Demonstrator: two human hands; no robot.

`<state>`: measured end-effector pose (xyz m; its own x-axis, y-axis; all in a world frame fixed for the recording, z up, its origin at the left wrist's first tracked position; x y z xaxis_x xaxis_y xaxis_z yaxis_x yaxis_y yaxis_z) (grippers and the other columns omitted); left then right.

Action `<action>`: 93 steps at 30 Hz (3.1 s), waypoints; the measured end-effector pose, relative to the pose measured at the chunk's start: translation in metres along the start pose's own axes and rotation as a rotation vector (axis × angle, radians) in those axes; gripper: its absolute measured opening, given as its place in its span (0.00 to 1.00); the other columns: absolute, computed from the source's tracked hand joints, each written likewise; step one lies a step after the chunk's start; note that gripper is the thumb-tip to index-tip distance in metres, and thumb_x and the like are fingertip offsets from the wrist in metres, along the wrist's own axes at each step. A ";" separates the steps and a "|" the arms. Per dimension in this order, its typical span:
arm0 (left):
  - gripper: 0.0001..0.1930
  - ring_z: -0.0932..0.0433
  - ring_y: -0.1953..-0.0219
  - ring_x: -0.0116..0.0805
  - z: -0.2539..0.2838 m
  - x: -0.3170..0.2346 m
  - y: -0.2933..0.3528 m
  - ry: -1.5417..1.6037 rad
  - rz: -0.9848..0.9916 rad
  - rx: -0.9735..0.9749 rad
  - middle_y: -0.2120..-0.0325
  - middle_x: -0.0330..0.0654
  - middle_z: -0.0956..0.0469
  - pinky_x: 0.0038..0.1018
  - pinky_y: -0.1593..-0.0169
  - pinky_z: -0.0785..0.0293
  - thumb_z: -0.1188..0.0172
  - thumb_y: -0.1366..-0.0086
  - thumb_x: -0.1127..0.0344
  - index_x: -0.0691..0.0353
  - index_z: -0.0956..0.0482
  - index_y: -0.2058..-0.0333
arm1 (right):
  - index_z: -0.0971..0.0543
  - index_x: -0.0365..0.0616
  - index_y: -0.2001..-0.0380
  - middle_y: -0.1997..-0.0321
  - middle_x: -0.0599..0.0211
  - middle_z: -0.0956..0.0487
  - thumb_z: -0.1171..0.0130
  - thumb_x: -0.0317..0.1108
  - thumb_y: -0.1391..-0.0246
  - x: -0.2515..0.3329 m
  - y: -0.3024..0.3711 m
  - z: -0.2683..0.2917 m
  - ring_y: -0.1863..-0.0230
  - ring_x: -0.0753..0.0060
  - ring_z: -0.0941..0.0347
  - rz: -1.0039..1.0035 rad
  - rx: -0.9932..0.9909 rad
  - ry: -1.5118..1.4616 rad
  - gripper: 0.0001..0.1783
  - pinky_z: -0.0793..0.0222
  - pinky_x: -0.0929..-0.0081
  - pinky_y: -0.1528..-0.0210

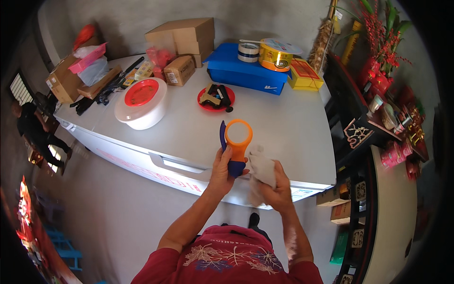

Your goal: The person wipes the surface of a wooden table and a white chest freezer using a white cloth. They handle several small pink cups, wiping each one individually before stacking them on the table. The person also wipes a white plastic bowl and a red plate, moving them to the freezer. Finally, they wipe a tape dispenser and the table surface again.

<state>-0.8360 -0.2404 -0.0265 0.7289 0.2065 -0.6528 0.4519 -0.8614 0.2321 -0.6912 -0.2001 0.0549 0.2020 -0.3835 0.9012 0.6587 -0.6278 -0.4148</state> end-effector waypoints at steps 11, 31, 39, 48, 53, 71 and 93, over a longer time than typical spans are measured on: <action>0.27 0.23 0.60 0.37 0.002 -0.016 -0.012 0.029 -0.126 -0.038 0.57 0.41 0.29 0.31 0.66 0.24 0.40 0.38 0.52 0.52 0.41 0.46 | 0.21 0.43 0.59 0.56 0.61 0.28 0.43 0.20 0.60 -0.008 0.028 0.003 0.60 0.58 0.29 0.192 0.079 0.729 0.20 0.31 0.70 0.57; 0.24 0.31 0.52 0.28 0.015 -0.022 -0.001 -0.486 -0.584 -0.068 0.52 0.43 0.32 0.22 0.47 0.35 0.50 0.32 0.66 0.66 0.42 0.40 | 0.28 0.36 0.51 0.57 0.67 0.24 0.45 0.24 0.48 -0.070 0.003 -0.020 0.56 0.75 0.27 -0.302 -0.165 -0.228 0.20 0.30 0.75 0.51; 0.28 0.28 0.57 0.27 0.010 -0.051 0.019 -0.366 -0.333 -0.116 0.60 0.44 0.28 0.22 0.53 0.30 0.48 0.32 0.55 0.66 0.44 0.42 | 0.26 0.30 0.55 0.48 0.51 0.34 0.41 0.22 0.57 -0.040 0.007 -0.049 0.53 0.54 0.29 0.096 0.032 0.346 0.21 0.30 0.67 0.52; 0.27 0.29 0.55 0.25 0.022 -0.010 0.012 -0.215 -0.148 0.079 0.56 0.40 0.28 0.24 0.52 0.30 0.59 0.29 0.45 0.63 0.34 0.46 | 0.26 0.31 0.52 0.46 0.51 0.34 0.38 0.31 0.53 0.008 -0.034 -0.067 0.48 0.51 0.35 0.310 -0.004 0.466 0.24 0.33 0.62 0.50; 0.30 0.31 0.43 0.32 0.015 -0.013 0.012 -0.141 -0.069 0.154 0.46 0.40 0.31 0.29 0.41 0.33 0.68 0.30 0.41 0.56 0.38 0.40 | 0.25 0.33 0.53 0.46 0.55 0.33 0.40 0.32 0.53 0.008 -0.051 -0.070 0.49 0.54 0.35 0.211 0.029 0.487 0.22 0.32 0.63 0.52; 0.38 0.26 0.51 0.37 0.026 -0.039 0.028 0.006 -0.121 0.107 0.49 0.45 0.28 0.27 0.56 0.28 0.59 0.37 0.30 0.51 0.44 0.37 | 0.29 0.30 0.52 0.45 0.53 0.35 0.42 0.24 0.52 -0.013 -0.049 -0.065 0.50 0.55 0.30 0.159 0.080 0.189 0.22 0.33 0.69 0.49; 0.35 0.23 0.59 0.33 0.054 -0.047 0.030 0.038 -0.115 -0.040 0.51 0.43 0.27 0.28 0.57 0.26 0.56 0.35 0.34 0.59 0.36 0.43 | 0.28 0.36 0.49 0.52 0.52 0.31 0.41 0.30 0.54 0.014 0.001 -0.090 0.56 0.49 0.28 0.171 0.514 0.511 0.25 0.30 0.65 0.55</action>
<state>-0.8848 -0.3007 -0.0275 0.6896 0.3208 -0.6493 0.5530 -0.8122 0.1860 -0.7530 -0.2666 0.0555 0.0520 -0.7934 0.6065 0.9297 -0.1833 -0.3194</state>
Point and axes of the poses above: each hand's wrist, its own y-axis away from the middle knuckle, its own z-axis out of the back of the hand, x = y × z, the point moved 8 cm from there along -y, towards the middle knuckle
